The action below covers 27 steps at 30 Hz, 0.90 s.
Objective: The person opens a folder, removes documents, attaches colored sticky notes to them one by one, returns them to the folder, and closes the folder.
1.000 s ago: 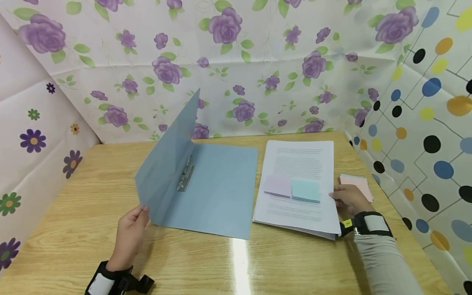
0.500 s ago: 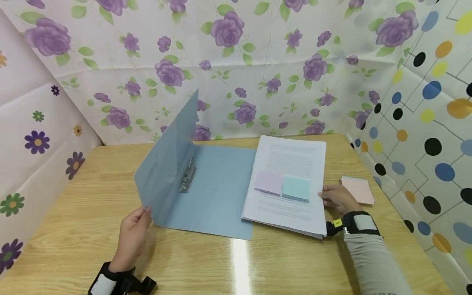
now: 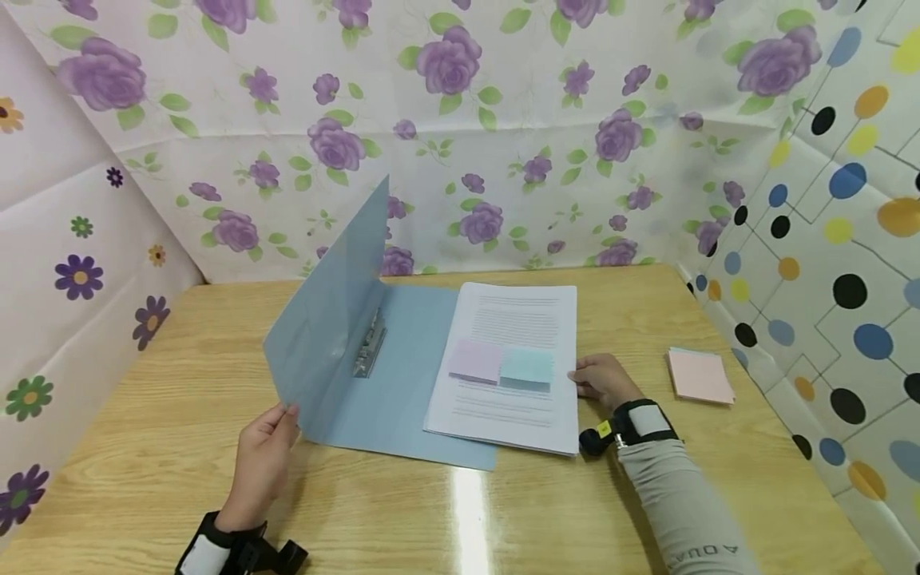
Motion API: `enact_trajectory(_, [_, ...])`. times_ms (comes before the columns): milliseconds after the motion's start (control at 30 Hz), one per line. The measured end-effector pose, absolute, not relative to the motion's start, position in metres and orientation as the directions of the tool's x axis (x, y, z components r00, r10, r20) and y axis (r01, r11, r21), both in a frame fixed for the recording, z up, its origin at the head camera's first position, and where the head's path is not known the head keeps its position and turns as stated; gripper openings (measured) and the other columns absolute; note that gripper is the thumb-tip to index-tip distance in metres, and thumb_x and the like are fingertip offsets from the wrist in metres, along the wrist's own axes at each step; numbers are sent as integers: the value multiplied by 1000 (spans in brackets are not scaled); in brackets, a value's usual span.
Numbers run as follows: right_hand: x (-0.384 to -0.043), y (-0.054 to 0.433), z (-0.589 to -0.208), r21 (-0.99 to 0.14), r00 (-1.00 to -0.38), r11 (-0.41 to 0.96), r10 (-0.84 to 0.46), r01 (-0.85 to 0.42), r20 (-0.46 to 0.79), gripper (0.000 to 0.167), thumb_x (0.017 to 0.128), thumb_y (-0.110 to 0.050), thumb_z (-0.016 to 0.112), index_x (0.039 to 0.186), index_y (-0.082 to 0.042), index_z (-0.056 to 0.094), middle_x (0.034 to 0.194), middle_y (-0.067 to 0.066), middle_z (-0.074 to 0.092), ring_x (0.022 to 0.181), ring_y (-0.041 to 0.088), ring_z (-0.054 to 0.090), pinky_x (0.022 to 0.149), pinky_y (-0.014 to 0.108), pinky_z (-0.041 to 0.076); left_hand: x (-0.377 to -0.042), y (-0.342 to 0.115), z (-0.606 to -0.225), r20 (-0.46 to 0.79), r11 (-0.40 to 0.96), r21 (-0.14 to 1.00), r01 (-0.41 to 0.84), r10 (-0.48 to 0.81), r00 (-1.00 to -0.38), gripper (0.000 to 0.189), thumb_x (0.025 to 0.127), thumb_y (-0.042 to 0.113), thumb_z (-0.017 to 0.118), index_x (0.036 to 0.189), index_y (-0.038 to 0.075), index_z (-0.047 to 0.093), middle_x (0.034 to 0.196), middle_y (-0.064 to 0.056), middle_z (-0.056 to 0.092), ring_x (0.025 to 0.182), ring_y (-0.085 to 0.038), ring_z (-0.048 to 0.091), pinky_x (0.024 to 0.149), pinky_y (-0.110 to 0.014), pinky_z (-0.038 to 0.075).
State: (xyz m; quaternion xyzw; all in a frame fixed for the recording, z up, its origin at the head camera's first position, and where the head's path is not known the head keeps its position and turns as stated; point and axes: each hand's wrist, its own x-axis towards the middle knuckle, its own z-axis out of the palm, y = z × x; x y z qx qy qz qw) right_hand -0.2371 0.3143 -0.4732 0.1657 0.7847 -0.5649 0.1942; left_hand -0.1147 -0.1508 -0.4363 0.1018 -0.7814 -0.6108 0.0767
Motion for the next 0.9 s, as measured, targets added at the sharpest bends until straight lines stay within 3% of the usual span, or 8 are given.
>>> enact_trajectory(33, [-238, 309, -474, -824, -872, 309, 38, 475, -489, 20, 101, 2, 56, 118, 12, 56, 79, -5, 62, 66, 2, 59, 61, 18, 54, -115, -150, -436, -6, 232, 970, -67, -253, -967, 39, 107, 4, 46, 143, -13, 46, 145, -35, 49, 71, -14, 58, 66, -10, 40])
enact_trajectory(67, [-238, 303, -474, -826, -874, 312, 35, 470, -484, 19, 100, 2, 56, 117, 12, 56, 80, -4, 62, 66, 2, 58, 61, 17, 54, -115, -150, -435, -6, 238, 969, -68, -251, -968, 39, 107, 4, 45, 143, -12, 46, 149, -31, 45, 87, -18, 66, 72, -7, 41])
enact_trajectory(167, [-241, 286, -475, -826, -875, 317, 28, 466, -483, 20, 101, 3, 56, 118, 13, 57, 82, -3, 63, 66, 2, 59, 60, 17, 54, -115, -149, -434, -19, 243, 966, -85, -259, -966, 39, 107, 4, 46, 143, -11, 47, 145, -33, 49, 75, -14, 59, 72, -7, 41])
enact_trajectory(300, [-244, 267, -475, -830, -875, 314, 2, 460, -484, 22, 101, 3, 56, 120, 14, 57, 84, -1, 64, 66, 2, 59, 60, 16, 53, -115, -148, -434, -25, 242, 966, -90, -259, -965, 39, 107, 4, 45, 144, -11, 46, 146, -34, 48, 108, -27, 68, 85, -9, 48])
enact_trajectory(367, [-245, 259, -476, -836, -878, 313, -16, 451, -479, 24, 101, 3, 55, 122, 15, 58, 84, -1, 65, 66, 2, 59, 60, 16, 53, -115, -148, -434, -20, 230, 970, -80, -255, -967, 39, 107, 3, 45, 143, -12, 46, 153, -27, 40, 143, -34, 44, 103, -16, 45])
enact_trajectory(400, [-245, 255, -477, -841, -878, 305, -26, 448, -477, 24, 100, 4, 55, 122, 15, 58, 83, -1, 65, 66, 2, 59, 59, 16, 53, -115, -148, -434, -22, 219, 972, -80, -256, -966, 39, 107, 3, 45, 143, -12, 46, 153, -27, 41, 147, -34, 36, 107, -19, 43])
enact_trajectory(633, [-247, 237, -479, -861, -882, 270, -76, 431, -465, 22, 99, 5, 56, 120, 14, 59, 80, -2, 65, 64, 2, 59, 58, 15, 52, -115, -145, -436, -17, 180, 981, -65, -260, -966, 39, 107, 2, 45, 142, -13, 46, 152, -29, 41, 147, -37, 36, 98, -7, 42])
enact_trajectory(900, [-248, 225, -480, -867, -882, 263, -101, 423, -461, 26, 100, 4, 55, 123, 15, 59, 86, 1, 68, 68, 3, 62, 60, 16, 54, -117, -144, -438, -21, 193, 979, -71, -251, -968, 40, 107, 2, 44, 144, -13, 43, 153, -30, 39, 147, -41, 35, 112, -34, 41])
